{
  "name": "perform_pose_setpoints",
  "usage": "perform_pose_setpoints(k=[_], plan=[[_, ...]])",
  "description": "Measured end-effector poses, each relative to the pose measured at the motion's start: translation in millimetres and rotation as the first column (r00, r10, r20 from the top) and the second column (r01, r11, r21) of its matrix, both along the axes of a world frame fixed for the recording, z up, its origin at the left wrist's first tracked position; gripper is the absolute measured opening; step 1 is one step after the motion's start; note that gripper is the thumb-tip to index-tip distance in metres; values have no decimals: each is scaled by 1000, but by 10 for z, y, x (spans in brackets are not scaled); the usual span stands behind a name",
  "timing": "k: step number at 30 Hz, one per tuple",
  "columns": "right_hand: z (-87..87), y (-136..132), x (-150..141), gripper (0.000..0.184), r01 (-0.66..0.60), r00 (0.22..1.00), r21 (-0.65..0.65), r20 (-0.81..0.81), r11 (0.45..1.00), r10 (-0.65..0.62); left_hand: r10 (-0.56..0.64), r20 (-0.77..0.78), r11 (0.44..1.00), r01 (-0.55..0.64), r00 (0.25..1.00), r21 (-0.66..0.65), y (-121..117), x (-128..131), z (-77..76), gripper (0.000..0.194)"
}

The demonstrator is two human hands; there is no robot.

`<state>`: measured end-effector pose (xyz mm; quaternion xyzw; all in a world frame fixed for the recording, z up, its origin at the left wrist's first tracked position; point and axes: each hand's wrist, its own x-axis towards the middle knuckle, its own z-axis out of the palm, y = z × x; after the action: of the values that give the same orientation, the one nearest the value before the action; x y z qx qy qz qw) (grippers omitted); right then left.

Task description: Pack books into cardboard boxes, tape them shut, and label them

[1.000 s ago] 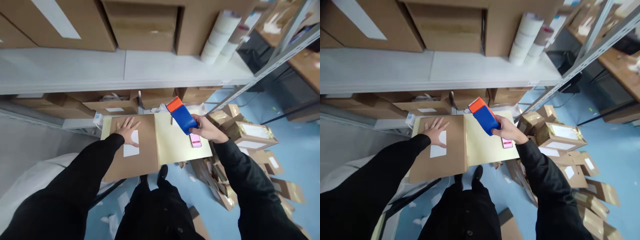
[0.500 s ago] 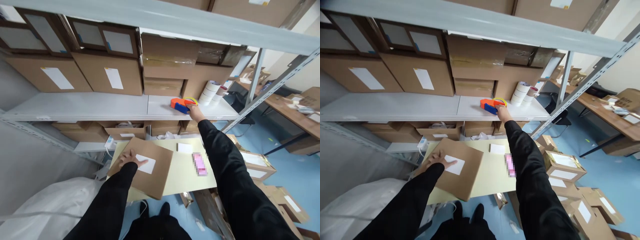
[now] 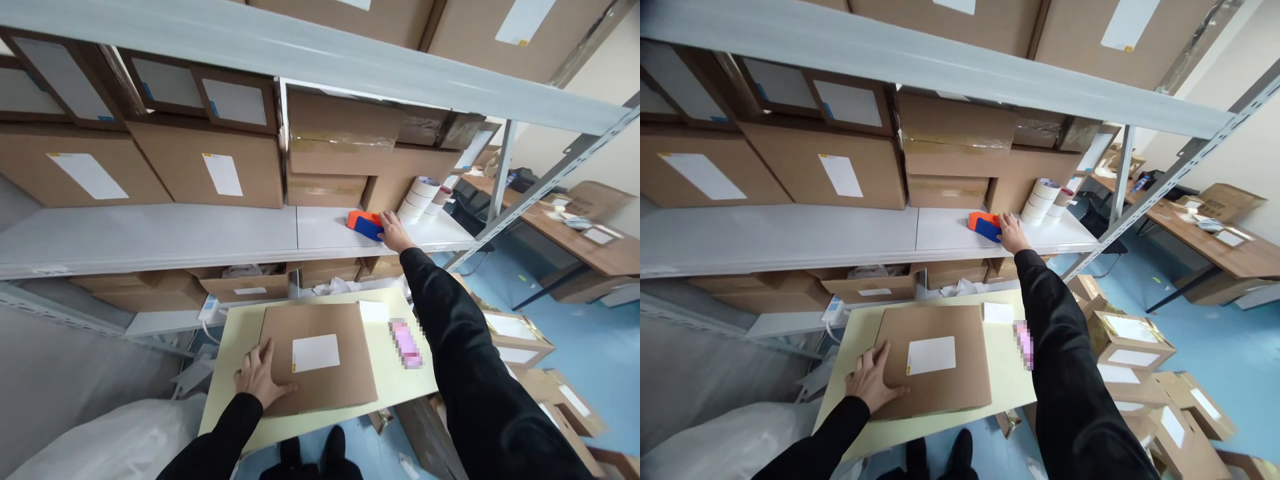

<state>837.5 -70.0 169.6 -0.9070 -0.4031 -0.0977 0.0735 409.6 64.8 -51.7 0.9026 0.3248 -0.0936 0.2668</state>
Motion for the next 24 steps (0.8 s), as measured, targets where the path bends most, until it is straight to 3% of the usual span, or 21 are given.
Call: perform_pose_setpoints(k=[2, 4, 6, 8, 10, 12, 15, 19, 22, 24], plan=[[-44, -161, -316, 72, -15, 998, 124, 60, 992, 8, 62, 93, 994, -53, 994, -98, 2, -53, -65, 116], [-223, -466, -747, 74, -31, 996, 252, 85, 967, 10, 129, 216, 973, -82, 968, -216, 28, -135, -151, 121], [-557, -897, -1260, 74, 14, 1000, 322, 1, 947, -15, 207, 297, 938, -103, 932, -331, 77, -253, -255, 123], [-1007, -1378, -1787, 76, 75, 975, 280, -220, 957, -13, 269, 284, 881, -115, 920, -460, 132, -396, -362, 122], [-1491, -1799, -2245, 82, 178, 881, 204, -469, 963, -63, 297, 224, 798, -113, 928, -592, 164, -540, -448, 118], [-1917, -2063, -2585, 92, 255, 732, 137, -675, 957, -99, 298, 186, 723, -95, 936, -684, 153, -648, -495, 110], [-2330, -2121, -2881, 95, 223, 590, 148, -807, 964, -13, 341, 166, 686, -124, 925, -717, 69, -700, -491, 100], [-2464, -1930, -3026, 69, 275, 526, 263, -847, 925, 84, 434, 188, 684, -186, 881, -706, -42, -644, -405, 91], [-2326, -1856, -2974, 59, 345, 467, 297, -877, 890, 111, 469, 247, 693, -180, 848, -698, -43, -618, -290, 87], [-2134, -1816, -2843, 54, 345, 481, 317, -868, 883, 124, 490, 285, 709, -187, 823, -680, -4, -600, -177, 86]])
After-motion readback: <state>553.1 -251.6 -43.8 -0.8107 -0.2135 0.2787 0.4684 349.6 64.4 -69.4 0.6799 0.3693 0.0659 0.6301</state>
